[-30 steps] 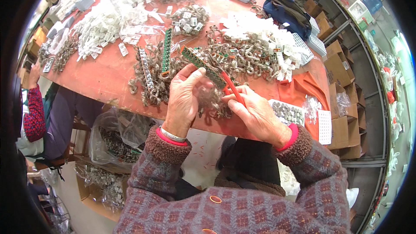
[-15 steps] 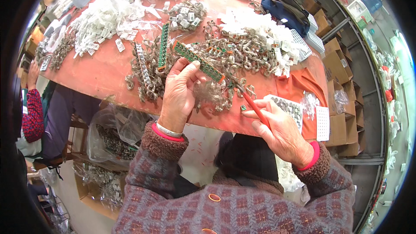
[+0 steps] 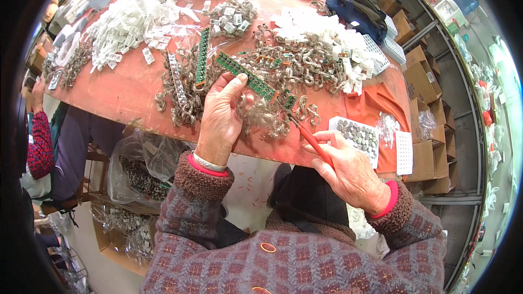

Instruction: The person uses red-handled pliers to cut and remove small components from green circuit boards. They repeatedly pick up boards, cut off parts, and place the boards back on the table among other components.

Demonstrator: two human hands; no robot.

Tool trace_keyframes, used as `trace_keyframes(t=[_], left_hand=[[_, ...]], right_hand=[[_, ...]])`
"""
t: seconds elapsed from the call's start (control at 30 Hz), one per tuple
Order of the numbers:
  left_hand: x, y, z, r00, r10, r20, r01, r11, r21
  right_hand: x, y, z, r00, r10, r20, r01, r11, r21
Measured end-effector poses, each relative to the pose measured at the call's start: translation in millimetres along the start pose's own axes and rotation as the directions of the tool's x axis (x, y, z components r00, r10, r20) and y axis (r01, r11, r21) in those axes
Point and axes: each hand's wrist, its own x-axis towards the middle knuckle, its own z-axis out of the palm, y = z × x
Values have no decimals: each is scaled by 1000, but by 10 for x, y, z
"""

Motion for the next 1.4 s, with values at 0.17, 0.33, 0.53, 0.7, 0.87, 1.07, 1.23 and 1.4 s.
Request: trace_keyframes(t=[0.17,0.33,0.53,0.7,0.87,1.07,1.23,1.4], left_hand=[[8,7,15,1000,-12,-18,12,1000,-2],[13,4,24,1000,4,2,-4,1000,3],[1,11,42,999,1,-32,0,1000,16],[15,-4,28,1000,4,-12,-4,1000,4],[37,-21,-13,1000,-6,0,6,1000,10],[29,-17,-20,1000,-21,3,21,1000,-6],[20,-3,-16,998,-63,9,63,997,-34],[9,-9,-6,998,-56,-26,56,998,-13]], right_hand=[[3,13,9,1000,-16,-17,16,1000,-10],[-14,3,-8,999,40,-3,-40,999,-6],[9,1,4,999,36,-18,-36,999,2],[25,4,19,999,23,-26,-22,999,43],[28,14,16,999,3,-32,-1,998,55],[18,43,23,998,-34,-45,38,995,97],[10,64,24,993,-100,-64,104,993,63],[-18,46,40,990,-108,-94,111,993,30]])
